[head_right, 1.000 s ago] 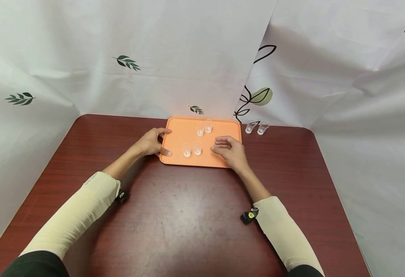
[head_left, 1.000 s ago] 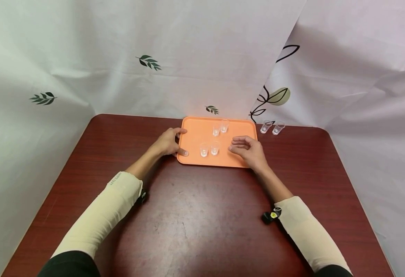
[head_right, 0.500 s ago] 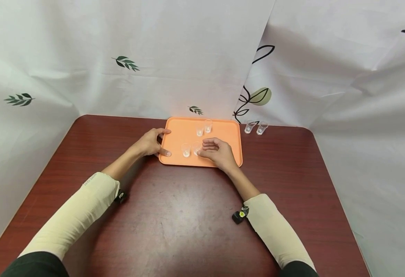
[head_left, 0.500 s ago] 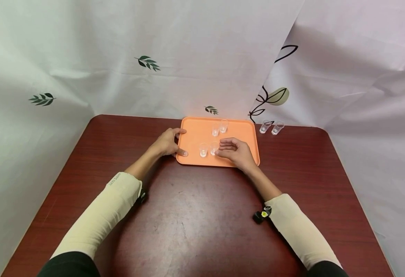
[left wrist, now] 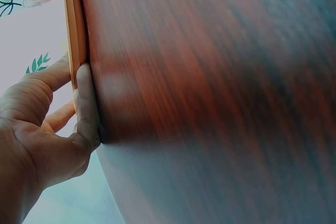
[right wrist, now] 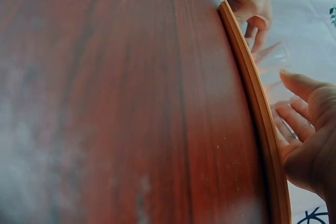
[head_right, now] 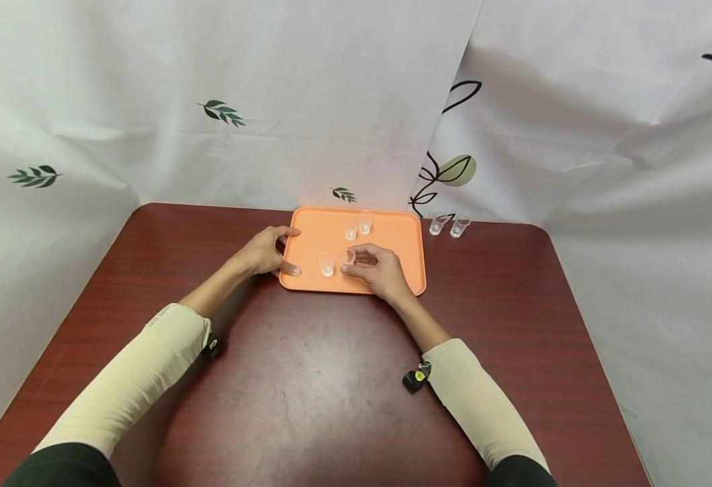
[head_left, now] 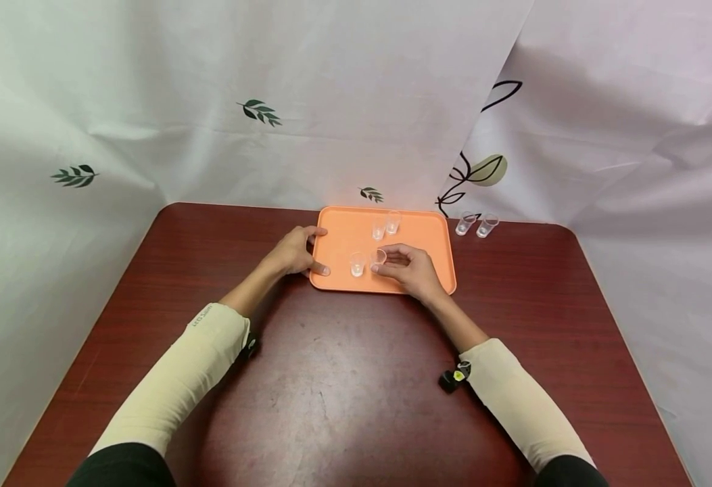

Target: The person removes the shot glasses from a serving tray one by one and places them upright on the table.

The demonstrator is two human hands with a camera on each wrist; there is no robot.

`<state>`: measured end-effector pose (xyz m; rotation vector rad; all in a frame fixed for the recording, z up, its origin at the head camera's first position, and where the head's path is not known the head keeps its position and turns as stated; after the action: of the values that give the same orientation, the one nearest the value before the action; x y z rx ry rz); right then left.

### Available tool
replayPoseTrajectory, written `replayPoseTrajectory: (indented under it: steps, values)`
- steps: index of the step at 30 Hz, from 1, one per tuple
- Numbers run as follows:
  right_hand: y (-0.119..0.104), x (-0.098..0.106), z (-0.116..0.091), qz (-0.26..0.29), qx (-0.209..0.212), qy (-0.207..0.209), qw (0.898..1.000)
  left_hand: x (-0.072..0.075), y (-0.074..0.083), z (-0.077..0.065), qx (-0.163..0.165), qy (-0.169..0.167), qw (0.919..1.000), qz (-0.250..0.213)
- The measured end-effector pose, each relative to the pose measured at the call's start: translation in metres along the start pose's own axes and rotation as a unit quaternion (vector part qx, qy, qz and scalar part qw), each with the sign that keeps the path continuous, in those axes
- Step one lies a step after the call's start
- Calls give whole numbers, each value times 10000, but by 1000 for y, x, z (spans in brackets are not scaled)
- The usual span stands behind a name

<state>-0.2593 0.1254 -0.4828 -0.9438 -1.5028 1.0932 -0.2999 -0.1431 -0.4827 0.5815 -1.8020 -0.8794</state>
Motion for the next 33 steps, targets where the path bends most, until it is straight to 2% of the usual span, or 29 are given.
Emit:
replayPoseTrajectory:
  steps: [11,33]
  values:
    - [3,11,-6,165,-141,132,9997,-1,-1,0,21,-28,10000,10]
    - [14,60,-18,372,-310,375,9981,0,-1,1,-11,6,9999,132]
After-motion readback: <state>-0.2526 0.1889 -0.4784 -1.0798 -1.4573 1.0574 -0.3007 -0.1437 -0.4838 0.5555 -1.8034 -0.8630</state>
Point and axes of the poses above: each hand's wrist, its own z-axis towards the middle knuckle, its own x-axis out of the back of the hand, y = z × x, the point moved 7 cm from there along z, towards the middle knuckle, and after that the axes turned 7 degrees about -x, right-handed, at the moved point
